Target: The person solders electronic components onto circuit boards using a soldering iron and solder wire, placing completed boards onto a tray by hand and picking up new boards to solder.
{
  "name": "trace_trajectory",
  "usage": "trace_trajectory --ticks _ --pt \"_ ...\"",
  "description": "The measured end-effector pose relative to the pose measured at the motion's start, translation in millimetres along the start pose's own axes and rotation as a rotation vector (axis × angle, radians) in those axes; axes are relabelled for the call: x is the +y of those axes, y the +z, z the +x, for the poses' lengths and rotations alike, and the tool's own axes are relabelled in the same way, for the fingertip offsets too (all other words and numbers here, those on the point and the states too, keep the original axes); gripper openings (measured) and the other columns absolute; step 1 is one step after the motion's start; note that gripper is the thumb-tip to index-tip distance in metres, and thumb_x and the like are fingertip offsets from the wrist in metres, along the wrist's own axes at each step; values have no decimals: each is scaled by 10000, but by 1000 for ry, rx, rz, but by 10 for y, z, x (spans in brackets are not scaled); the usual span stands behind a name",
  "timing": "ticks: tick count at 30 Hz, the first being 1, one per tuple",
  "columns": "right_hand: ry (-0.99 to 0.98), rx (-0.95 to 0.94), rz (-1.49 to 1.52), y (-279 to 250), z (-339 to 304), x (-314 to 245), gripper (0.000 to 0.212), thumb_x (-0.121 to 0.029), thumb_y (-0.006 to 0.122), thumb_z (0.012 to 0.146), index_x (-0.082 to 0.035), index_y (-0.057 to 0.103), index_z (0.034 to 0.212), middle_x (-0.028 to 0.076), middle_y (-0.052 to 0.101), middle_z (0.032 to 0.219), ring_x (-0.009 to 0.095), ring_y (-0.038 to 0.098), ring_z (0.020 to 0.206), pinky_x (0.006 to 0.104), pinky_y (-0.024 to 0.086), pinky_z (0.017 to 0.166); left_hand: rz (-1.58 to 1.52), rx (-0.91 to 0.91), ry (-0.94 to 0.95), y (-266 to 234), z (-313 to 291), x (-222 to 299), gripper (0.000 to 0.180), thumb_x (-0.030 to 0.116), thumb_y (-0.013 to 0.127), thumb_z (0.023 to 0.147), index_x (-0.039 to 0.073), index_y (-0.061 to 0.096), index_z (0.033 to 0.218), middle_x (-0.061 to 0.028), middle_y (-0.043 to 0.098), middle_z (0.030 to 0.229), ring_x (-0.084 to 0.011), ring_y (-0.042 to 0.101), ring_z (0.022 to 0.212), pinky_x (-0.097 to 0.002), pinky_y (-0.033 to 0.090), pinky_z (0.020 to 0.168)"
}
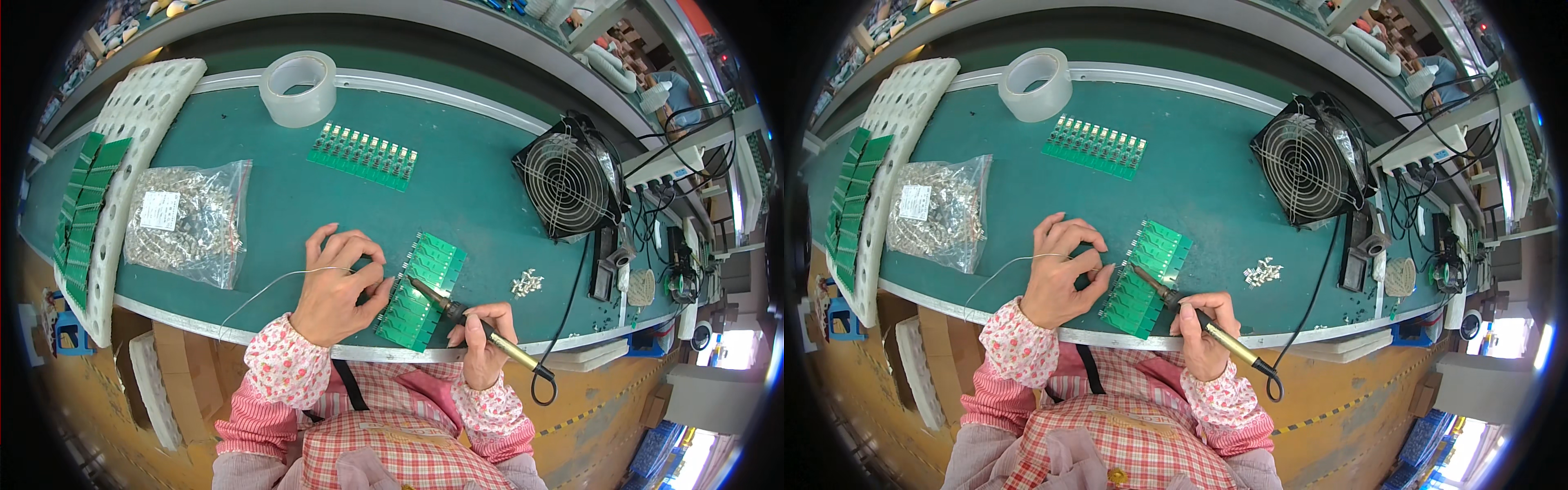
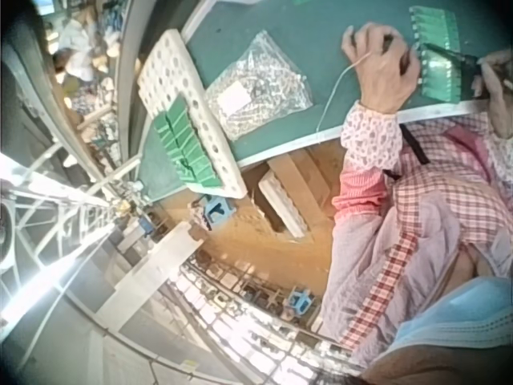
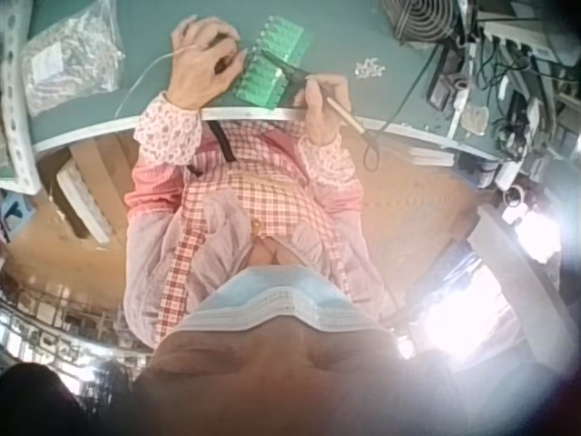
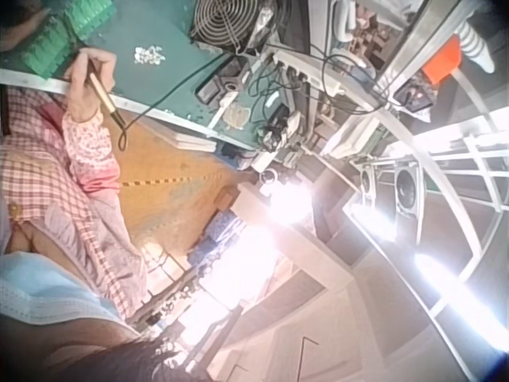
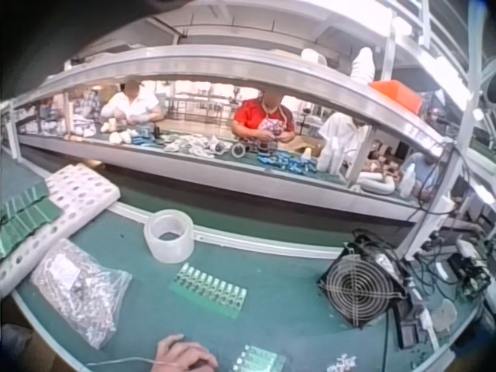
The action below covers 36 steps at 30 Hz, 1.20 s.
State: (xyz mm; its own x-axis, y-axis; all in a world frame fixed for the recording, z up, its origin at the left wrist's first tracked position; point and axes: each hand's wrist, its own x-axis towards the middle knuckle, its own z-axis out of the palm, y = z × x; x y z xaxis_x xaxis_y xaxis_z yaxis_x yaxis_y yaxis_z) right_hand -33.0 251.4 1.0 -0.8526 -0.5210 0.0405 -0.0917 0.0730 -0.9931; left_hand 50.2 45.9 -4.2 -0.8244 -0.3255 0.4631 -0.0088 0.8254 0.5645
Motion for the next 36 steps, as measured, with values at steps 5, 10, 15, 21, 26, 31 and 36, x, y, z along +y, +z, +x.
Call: trace_trajectory --ticks 5,10,15,21,26,31,36 --pt "7 18 -20 14 -24 2 135 -110 523 923 4 451 932 97 550 727 137 536 522 265 480 515 -18 12 5 -4 -16 -9 285 88 722 681 101 474 540 3 568 902 -202 554 989 -493 312 984" --pt "-65 144 214 -13 -117 104 130 -101 533 912 2 455 931 86 579 731 118 576 572 250 482 518 -96 39 -39 -50 -40 -33 249 57 696 665 80 476 551 -10 589 885 -221 569 956 -490 338 977" --pt "-90 66 157 -20 -158 144 164 -123 542 909 10 448 915 126 605 728 120 583 541 251 498 497 -141 -6 -30 -86 -50 -29 259 48 694 649 81 462 538 -8 594 871 -218 577 928 -486 343 976" --pt "-48 57 99 -19 -153 130 173 -135 554 912 6 454 913 117 624 734 118 604 560 250 502 509 -166 -39 -18 -76 -55 -28 271 47 697 644 89 454 533 -4 592 861 -207 580 903 -485 336 982" --pt "-32 72 9 63 -123 30 180 -174 521 932 -16 437 913 92 551 633 142 551 486 266 475 483 -155 -56 -15 -53 -64 -34 273 58 700 651 93 455 537 7 591 857 -195 579 900 -487 329 981" --pt "-36 46 13 35 -123 76 175 -167 527 930 -15 441 920 97 563 670 145 563 500 263 487 497 -108 -67 -3 -37 -59 -34 253 72 700 670 91 477 552 17 567 873 -186 568 936 -485 326 973" --pt "-45 29 77 9 -131 107 141 -97 567 901 2 466 913 110 643 749 113 621 571 243 502 524 -99 -59 -1 -46 -52 -28 255 76 705 676 91 482 554 15 566 860 -184 566 926 -482 328 971"
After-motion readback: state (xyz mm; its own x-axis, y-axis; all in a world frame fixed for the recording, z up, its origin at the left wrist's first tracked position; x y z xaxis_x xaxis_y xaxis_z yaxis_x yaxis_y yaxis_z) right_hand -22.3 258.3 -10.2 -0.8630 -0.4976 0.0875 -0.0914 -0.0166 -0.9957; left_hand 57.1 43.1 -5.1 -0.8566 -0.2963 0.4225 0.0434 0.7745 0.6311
